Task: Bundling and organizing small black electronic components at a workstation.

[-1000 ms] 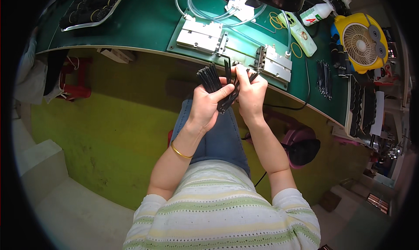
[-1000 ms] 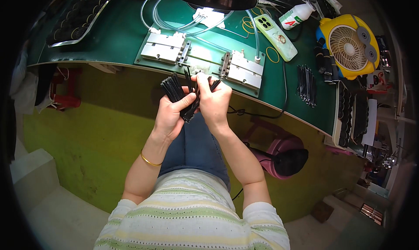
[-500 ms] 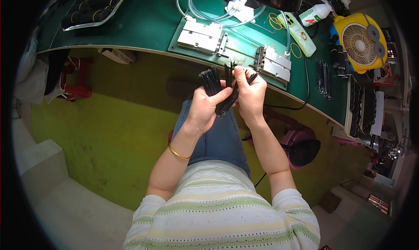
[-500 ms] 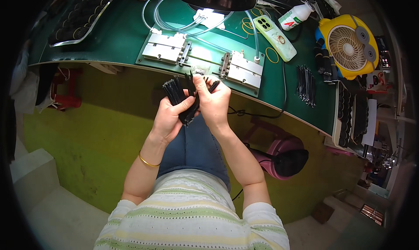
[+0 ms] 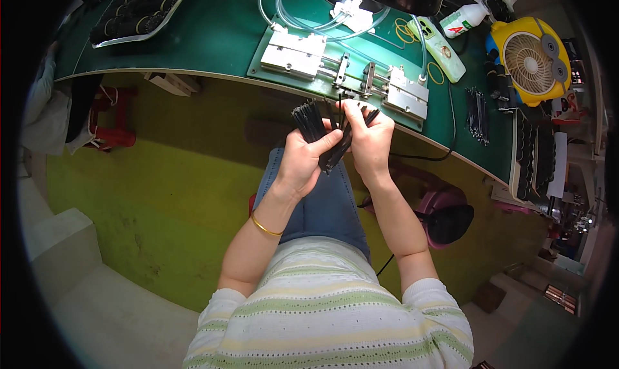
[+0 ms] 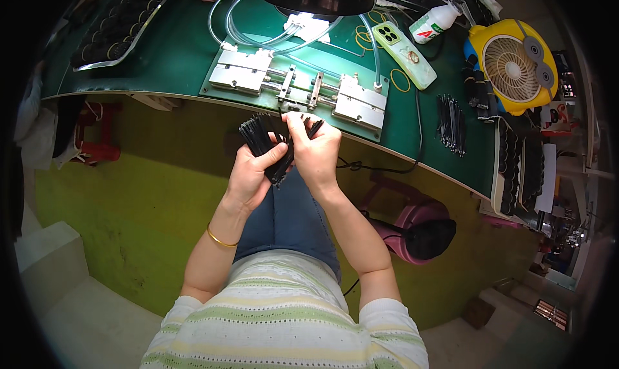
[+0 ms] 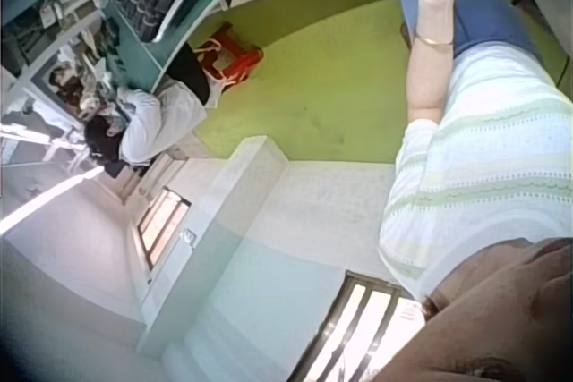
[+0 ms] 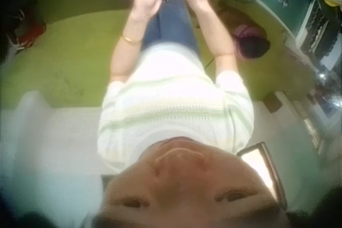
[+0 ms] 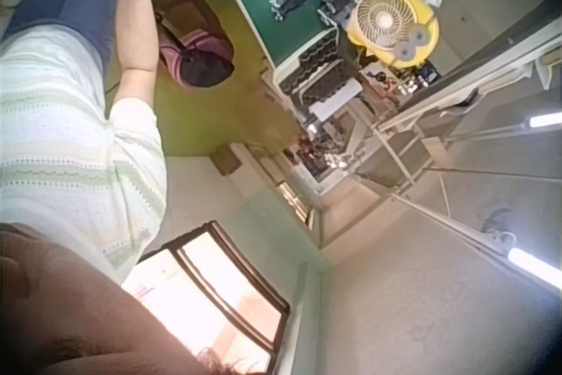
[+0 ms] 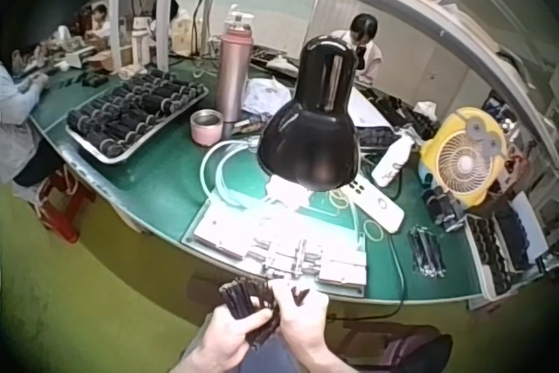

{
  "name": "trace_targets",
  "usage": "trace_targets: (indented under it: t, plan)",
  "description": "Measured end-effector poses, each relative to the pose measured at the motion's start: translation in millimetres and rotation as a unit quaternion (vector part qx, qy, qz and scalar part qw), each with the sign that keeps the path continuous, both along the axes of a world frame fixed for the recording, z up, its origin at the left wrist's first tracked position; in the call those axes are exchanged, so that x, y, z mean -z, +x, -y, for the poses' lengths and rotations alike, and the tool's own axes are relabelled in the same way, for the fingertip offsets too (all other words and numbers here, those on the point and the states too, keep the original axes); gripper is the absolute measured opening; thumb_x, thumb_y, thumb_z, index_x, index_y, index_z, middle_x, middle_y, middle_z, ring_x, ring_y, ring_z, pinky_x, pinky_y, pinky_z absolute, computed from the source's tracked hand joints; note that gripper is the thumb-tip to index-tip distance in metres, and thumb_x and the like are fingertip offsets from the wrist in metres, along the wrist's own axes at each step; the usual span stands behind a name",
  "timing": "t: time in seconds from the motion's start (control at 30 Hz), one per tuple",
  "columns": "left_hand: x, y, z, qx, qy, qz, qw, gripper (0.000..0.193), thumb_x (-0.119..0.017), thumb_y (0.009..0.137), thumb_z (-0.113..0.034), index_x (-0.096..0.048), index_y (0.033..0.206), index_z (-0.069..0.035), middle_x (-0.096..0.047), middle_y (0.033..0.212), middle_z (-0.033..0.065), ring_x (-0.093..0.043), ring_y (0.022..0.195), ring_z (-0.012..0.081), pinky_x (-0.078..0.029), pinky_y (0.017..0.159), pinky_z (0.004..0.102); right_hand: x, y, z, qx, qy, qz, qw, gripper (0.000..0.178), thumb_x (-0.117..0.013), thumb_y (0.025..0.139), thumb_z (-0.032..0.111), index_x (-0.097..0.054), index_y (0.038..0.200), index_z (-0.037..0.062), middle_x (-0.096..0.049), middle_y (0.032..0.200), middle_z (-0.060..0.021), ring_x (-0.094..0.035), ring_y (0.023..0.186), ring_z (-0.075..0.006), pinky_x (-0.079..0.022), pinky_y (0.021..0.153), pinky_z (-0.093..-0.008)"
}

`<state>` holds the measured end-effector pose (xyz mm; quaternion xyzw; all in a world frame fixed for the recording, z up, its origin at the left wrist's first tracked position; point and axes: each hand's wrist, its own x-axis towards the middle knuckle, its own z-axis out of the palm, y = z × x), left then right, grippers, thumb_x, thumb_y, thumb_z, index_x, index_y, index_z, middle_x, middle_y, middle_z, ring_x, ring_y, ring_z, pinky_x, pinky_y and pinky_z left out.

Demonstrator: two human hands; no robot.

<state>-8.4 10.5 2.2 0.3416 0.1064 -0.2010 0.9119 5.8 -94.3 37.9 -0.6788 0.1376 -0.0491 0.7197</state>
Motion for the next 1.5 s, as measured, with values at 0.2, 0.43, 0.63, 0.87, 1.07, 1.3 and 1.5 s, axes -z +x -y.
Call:
trace_targets:
  t: [0.2, 0.43, 0.63, 0.87, 1.07, 1.3, 1.5]
  plan:
    - [-3.0, 3.9, 4.4, -0.005, -0.009, -0.014, 1.0, 0.015, -0.06, 0.077, 0.0, -0.054, 0.09, 0.002, -0.06, 0.082, 0.0083, -0.06, 0.071, 0.0158, -0.05, 0.066, 0.0264, 1.8, 5.4, -0.6, 0.023, 0.028, -0.025, 0.999, 0.019, -0.056, 0.083, 0.014, -0.062, 0.075, -0.0012, -0.053, 0.055, 0.0011, -0.047, 0.042, -0.004, -0.031, 0.034, -0.0174]
    - [1.6, 5.1, 6.1, 0.002, -0.011, -0.015, 1.0, 0.014, -0.06, 0.077, 0.0, -0.054, 0.091, 0.002, -0.059, 0.081, 0.0084, -0.06, 0.069, 0.0157, -0.05, 0.063, 0.0273, 5.5, 8.5, 4.7, 0.013, 0.062, -0.036, 0.997, 0.019, -0.056, 0.083, 0.014, -0.061, 0.072, -0.0011, -0.054, 0.055, -0.0004, -0.05, 0.042, -0.0063, -0.032, 0.035, -0.0182]
    - [-5.0, 3.5, 5.9, 0.009, -0.05, -0.038, 0.998, 0.013, -0.059, 0.078, -0.001, -0.054, 0.09, 0.002, -0.059, 0.08, 0.0094, -0.059, 0.066, 0.0162, -0.05, 0.061, 0.0275, 8.7, 8.2, 1.8, 0.039, 0.058, -0.025, 0.997, 0.019, -0.057, 0.083, 0.015, -0.061, 0.072, -0.0004, -0.052, 0.054, 0.0005, -0.045, 0.038, -0.0049, -0.03, 0.033, -0.0187]
    - [0.3, 0.1, 0.4, 0.032, -0.023, -0.025, 0.999, 0.011, -0.057, 0.079, -0.002, -0.053, 0.089, 0.002, -0.058, 0.078, 0.0088, -0.058, 0.064, 0.0161, -0.048, 0.057, 0.0264, -1.8, 0.6, -2.4, 0.002, 0.013, -0.003, 1.0, 0.019, -0.056, 0.083, 0.015, -0.061, 0.074, -0.0007, -0.052, 0.053, 0.0004, -0.038, 0.034, -0.0032, -0.027, 0.031, -0.018]
    - [-1.8, 1.1, 1.0, 0.021, 0.009, -0.02, 1.0, 0.011, -0.057, 0.079, -0.002, -0.053, 0.09, 0.002, -0.059, 0.077, 0.0091, -0.057, 0.064, 0.0162, -0.047, 0.056, 0.0259, 5.9, 4.7, -1.0, 0.026, 0.017, 0.0, 1.0, 0.02, -0.056, 0.083, 0.016, -0.062, 0.075, -0.0011, -0.051, 0.051, 0.001, -0.038, 0.033, -0.0026, -0.026, 0.03, -0.018]
    - [-0.9, 3.5, 3.1, 0.023, 0.006, -0.035, 0.999, 0.011, -0.058, 0.079, -0.003, -0.054, 0.089, 0.001, -0.058, 0.077, 0.0084, -0.057, 0.064, 0.0158, -0.048, 0.056, 0.026, 8.1, 5.4, 2.1, 0.028, 0.055, -0.02, 0.998, 0.02, -0.057, 0.083, 0.016, -0.061, 0.072, -0.0002, -0.051, 0.051, 0.0011, -0.039, 0.034, -0.0028, -0.026, 0.03, -0.0182]
    - [-5.0, 6.9, 4.7, 0.013, -0.011, -0.024, 1.0, 0.012, -0.06, 0.077, -0.001, -0.056, 0.088, 0.002, -0.059, 0.075, 0.0085, -0.058, 0.061, 0.0155, -0.048, 0.057, 0.026, 8.0, 5.3, 1.5, 0.026, 0.04, -0.003, 0.999, 0.02, -0.057, 0.083, 0.016, -0.061, 0.071, 0.0001, -0.051, 0.051, 0.0007, -0.039, 0.034, -0.003, -0.027, 0.03, -0.0186]
